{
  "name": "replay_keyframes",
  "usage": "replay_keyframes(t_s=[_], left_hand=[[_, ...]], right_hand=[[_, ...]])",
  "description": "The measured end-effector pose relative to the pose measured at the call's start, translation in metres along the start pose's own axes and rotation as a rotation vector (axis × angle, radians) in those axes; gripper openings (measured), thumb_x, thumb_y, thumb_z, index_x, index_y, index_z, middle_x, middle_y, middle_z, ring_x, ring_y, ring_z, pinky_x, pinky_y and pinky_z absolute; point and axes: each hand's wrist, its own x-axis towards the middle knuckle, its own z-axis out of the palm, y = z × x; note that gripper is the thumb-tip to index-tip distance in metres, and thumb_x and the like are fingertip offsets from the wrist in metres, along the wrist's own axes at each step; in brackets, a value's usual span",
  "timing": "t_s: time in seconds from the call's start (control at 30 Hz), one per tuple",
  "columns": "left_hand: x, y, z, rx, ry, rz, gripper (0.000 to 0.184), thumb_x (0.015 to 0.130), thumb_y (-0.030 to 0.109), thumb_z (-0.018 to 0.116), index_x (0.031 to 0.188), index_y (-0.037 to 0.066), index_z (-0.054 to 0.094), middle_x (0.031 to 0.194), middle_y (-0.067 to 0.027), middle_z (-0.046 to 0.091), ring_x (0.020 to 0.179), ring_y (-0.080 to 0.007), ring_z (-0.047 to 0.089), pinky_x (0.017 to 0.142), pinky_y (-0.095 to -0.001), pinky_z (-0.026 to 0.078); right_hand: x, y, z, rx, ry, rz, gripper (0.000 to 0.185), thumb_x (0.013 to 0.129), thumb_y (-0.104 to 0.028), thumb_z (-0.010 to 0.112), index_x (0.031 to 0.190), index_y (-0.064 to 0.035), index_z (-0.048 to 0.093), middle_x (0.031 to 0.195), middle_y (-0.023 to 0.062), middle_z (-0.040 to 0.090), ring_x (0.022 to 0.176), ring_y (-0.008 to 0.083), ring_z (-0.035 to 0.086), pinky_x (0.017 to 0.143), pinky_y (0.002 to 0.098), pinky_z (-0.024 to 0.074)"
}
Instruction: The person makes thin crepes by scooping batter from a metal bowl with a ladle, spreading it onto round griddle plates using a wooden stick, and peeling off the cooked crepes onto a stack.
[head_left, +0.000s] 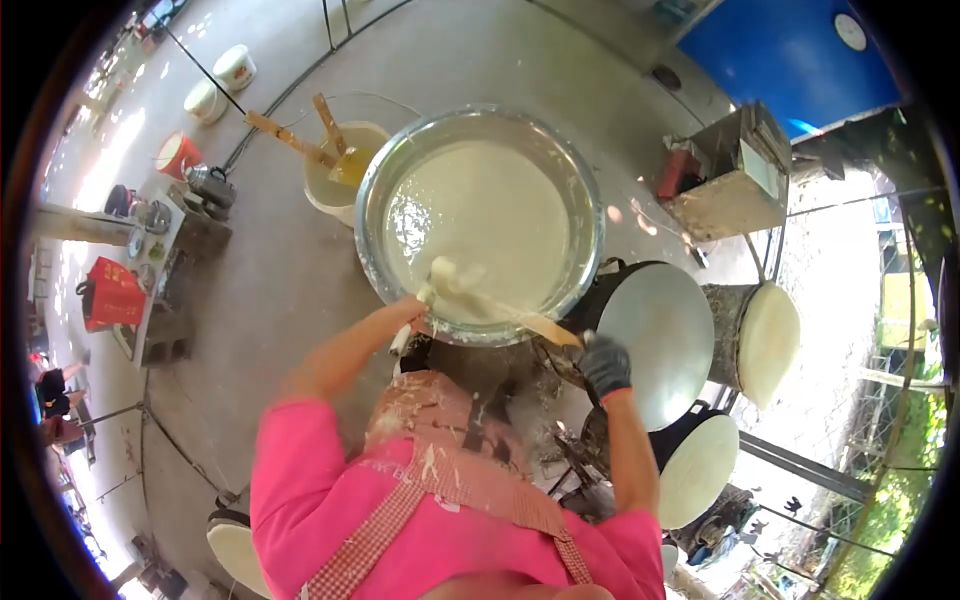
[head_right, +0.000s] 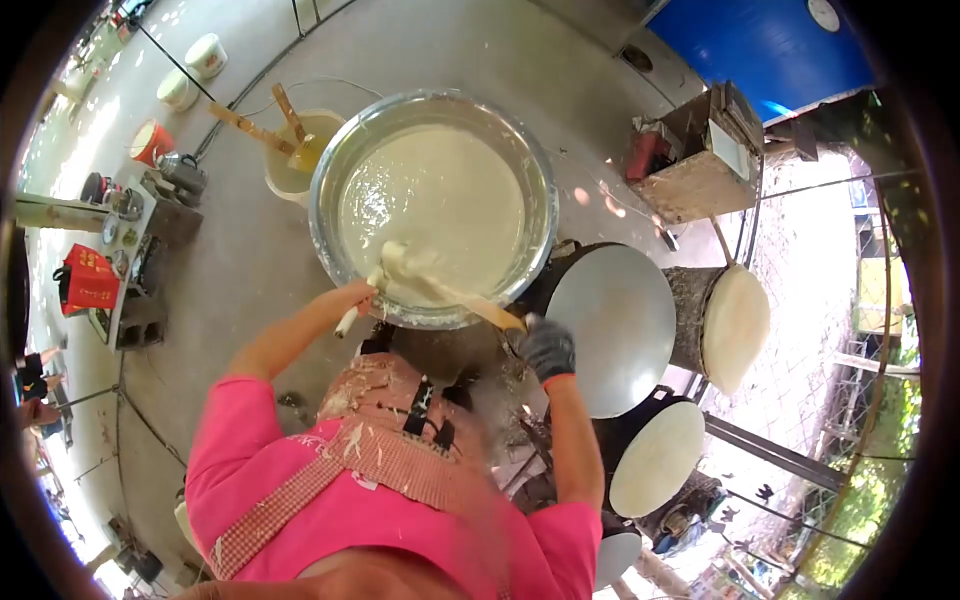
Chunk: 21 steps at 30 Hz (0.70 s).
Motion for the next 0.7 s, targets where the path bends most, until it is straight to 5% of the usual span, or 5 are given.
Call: replay_keyframes(t_s=[0.17, 0.27, 0.37, 0.53, 0.7], left_hand=[[-0.026, -0.007, 0.028, -0.624, -0.034, -0.215, 0.02, 0.085, 0.019, 0.049, 0.102, 0.014, 0.04, 0.054, 0.0011, 0.035, 0.037, -0.0041, 0.031, 0.027, -0.0154, 0.026], [-0.09, 0.0, 0.09, -0.525, -0.105, -0.135, 0.017, 0.085, 0.02, 0.05, 0.098, 0.013, 0.041, 0.054, 0.0016, 0.034, 0.037, -0.0038, 0.031, 0.027, -0.015, 0.025], [-0.183, 0.003, 0.18, -0.099, -0.161, 0.184, 0.019, 0.085, 0.023, 0.052, 0.08, 0.013, 0.036, 0.053, 0.0048, 0.03, 0.036, -0.0008, 0.026, 0.028, -0.0138, 0.022], [-0.322, -0.013, 0.3, 0.294, -0.105, 0.572, 0.014, 0.084, 0.023, 0.052, 0.093, 0.019, 0.042, 0.054, 0.0062, 0.025, 0.037, 0.0003, 0.021, 0.027, -0.014, 0.016], [-0.411, -0.012, 0.349, 0.829, -0.008, 1.011, 0.037, 0.088, 0.026, 0.042, 0.124, 0.029, 0.033, 0.053, 0.0047, 0.027, 0.035, -0.0036, 0.023, 0.027, -0.0181, 0.018]], right_hand=[[-0.061, 0.031, 0.197, 0.005, 0.023, 0.123, 0.038, 0.079, -0.042, 0.046, 0.071, -0.0071, 0.058, 0.065, 0.0152, 0.058, 0.062, 0.0303, 0.057, 0.056, 0.0393, 0.0456], [-0.098, 0.015, 0.241, -1.53, 0.58, 0.046, 0.045, 0.083, -0.047, 0.042, 0.067, -0.0081, 0.057, 0.061, 0.015, 0.057, 0.056, 0.0295, 0.057, 0.054, 0.0403, 0.0452], [-0.109, -0.033, 0.122, -1.535, 1.034, 0.338, 0.03, 0.082, -0.032, 0.051, 0.069, -0.0054, 0.057, 0.057, 0.0081, 0.053, 0.044, 0.0195, 0.049, 0.04, 0.0318, 0.0398], [-0.097, -0.015, -0.035, -0.023, 1.083, 0.003, 0.021, 0.076, -0.023, 0.062, 0.077, -0.0016, 0.06, 0.063, 0.008, 0.059, 0.047, 0.0201, 0.053, 0.045, 0.0321, 0.0443], [-0.103, -0.018, -0.138, 0.745, 1.217, -0.2, 0.022, 0.077, -0.018, 0.061, 0.088, 0.0003, 0.06, 0.065, 0.0057, 0.06, 0.056, 0.0204, 0.055, 0.061, 0.0304, 0.0469]])
